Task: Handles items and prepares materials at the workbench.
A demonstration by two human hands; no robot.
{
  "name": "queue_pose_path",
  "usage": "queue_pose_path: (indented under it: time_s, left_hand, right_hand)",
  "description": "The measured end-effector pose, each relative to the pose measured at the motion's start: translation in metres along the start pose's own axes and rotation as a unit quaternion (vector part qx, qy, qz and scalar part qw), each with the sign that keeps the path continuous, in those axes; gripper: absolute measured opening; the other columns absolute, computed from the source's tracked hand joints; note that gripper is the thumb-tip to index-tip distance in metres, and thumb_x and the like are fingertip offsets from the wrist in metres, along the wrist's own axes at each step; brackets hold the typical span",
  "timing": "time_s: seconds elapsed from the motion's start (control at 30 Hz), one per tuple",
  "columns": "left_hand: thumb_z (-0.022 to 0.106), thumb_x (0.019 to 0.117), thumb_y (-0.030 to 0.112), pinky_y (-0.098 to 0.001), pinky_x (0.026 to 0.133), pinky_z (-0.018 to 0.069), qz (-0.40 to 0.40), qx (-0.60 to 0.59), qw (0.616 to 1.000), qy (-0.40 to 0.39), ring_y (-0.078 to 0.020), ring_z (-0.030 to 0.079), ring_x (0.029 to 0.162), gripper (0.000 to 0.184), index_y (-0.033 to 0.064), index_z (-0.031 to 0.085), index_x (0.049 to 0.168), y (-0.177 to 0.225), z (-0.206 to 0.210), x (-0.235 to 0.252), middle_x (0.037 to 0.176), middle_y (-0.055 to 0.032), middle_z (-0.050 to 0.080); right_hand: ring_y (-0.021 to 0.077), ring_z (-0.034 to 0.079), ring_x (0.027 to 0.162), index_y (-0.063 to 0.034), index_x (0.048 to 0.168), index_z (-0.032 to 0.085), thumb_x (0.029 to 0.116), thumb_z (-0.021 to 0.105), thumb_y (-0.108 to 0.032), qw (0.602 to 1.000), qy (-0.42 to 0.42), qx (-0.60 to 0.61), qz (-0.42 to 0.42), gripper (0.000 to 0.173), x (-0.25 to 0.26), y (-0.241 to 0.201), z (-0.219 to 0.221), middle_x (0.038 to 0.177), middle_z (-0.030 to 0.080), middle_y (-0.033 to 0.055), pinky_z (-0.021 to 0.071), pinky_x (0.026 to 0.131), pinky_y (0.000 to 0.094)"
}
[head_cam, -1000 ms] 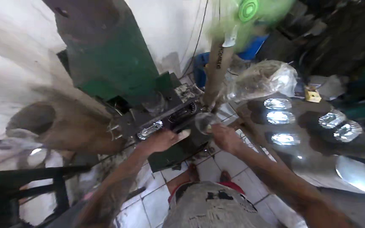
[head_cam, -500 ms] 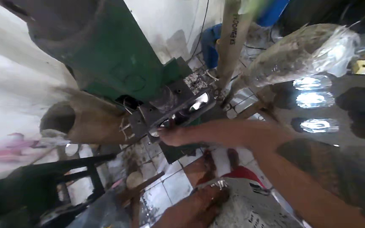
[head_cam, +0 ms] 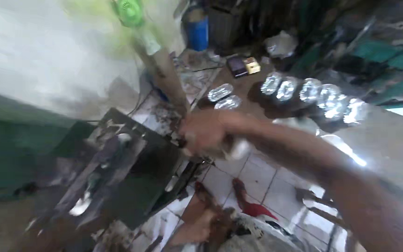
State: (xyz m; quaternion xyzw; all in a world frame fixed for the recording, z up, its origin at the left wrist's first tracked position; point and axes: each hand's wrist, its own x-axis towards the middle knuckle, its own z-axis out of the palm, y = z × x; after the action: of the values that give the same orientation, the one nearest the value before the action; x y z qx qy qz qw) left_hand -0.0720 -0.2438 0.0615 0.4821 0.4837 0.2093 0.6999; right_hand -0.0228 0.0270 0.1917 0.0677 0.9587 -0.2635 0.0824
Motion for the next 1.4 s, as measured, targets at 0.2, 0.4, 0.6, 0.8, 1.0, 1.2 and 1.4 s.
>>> queue_pose_path:
  time_s: [0.2,0.4,0.6,0.8,1.0,1.2,1.4]
  left_hand:
    - [0.054,0.1017,0.012,-0.0443,0.108,0.0477,-0.067,0.149,0.972,0.171,-0.0269,0.058,0.127,0.048,-0.0016,0.048,0.147,0.074,-0.076,0.112,0.144,-0.0214,0.054]
    - [0.055,0.1050,0.028,-0.0562,0.096,0.0526,-0.045,0.482,0.872,0.075,-0.0363,0.064,0.110,0.033,-0.0005,0.070,0.113,0.124,-0.132,0.272,0.122,-0.0240,0.062]
    - [0.068,0.0961,0.037,-0.0576,0.097,0.0519,-0.004,0.552,0.833,-0.035,-0.0366,0.064,0.112,0.039,0.0004,0.070,0.108,0.107,-0.166,0.356,0.118,-0.0227,0.064]
    - [0.057,0.1032,0.015,-0.0553,0.115,0.0398,0.033,0.474,0.878,-0.062,-0.0374,0.051,0.137,0.047,-0.0015,0.050,0.146,0.091,-0.175,0.359,0.148,-0.0249,0.050]
    - [0.068,0.0982,0.031,-0.0673,0.105,0.0446,-0.012,0.492,0.871,-0.019,-0.0467,0.055,0.128,0.079,0.0039,0.025,0.159,0.100,-0.165,0.356,0.144,-0.0303,0.050]
    - [0.062,0.1002,0.041,-0.0603,0.104,0.0471,0.118,0.330,0.925,0.149,-0.0395,0.057,0.128,0.072,0.0063,0.034,0.157,0.180,-0.100,0.292,0.145,-0.0262,0.053]
    - [0.073,0.0900,0.043,-0.0599,0.079,0.0554,0.042,0.544,0.834,-0.084,-0.0322,0.069,0.093,0.047,0.0158,0.065,0.127,0.217,-0.005,0.337,0.100,-0.0115,0.071]
  right_hand:
    - [0.0396,0.039,0.146,-0.0091,0.156,0.040,0.0904,0.074,-0.047,0.918,-0.051,0.198,0.341,0.083,-0.200,0.103,0.225,0.157,0.043,0.0196,0.0258,0.120,0.0663]
    - [0.0328,0.035,0.151,-0.0100,0.158,0.038,0.0840,0.067,-0.067,0.877,0.007,0.171,0.450,0.098,-0.248,0.168,0.379,0.161,0.041,0.0147,0.0241,0.125,0.0523]
    - [0.0321,0.039,0.148,-0.0138,0.155,0.044,0.0777,0.074,-0.067,0.846,0.045,0.216,0.485,0.098,-0.246,0.172,0.381,0.158,0.046,0.0123,0.0281,0.123,0.0531]
    - [0.0316,0.048,0.141,-0.0088,0.144,0.058,0.1004,0.063,-0.037,0.755,0.173,0.392,0.497,0.052,-0.251,0.107,0.290,0.148,0.055,0.0178,0.0345,0.121,0.0506]
    - [0.0376,0.066,0.118,-0.0006,0.116,0.072,0.0944,0.065,-0.051,0.777,0.434,-0.041,0.454,0.056,-0.310,0.069,0.160,0.116,0.073,0.0182,0.0490,0.107,0.0551]
    - [0.0238,0.066,0.118,-0.0059,0.118,0.071,0.1033,0.054,-0.041,0.845,0.346,0.036,0.406,0.041,-0.338,0.126,0.160,0.114,0.073,0.0087,0.0334,0.123,0.0494]
    - [0.0178,0.060,0.128,-0.0056,0.124,0.070,0.1090,0.040,-0.037,0.849,0.357,0.158,0.357,0.046,-0.354,0.129,0.152,0.121,0.072,0.0056,0.0239,0.127,0.0460]
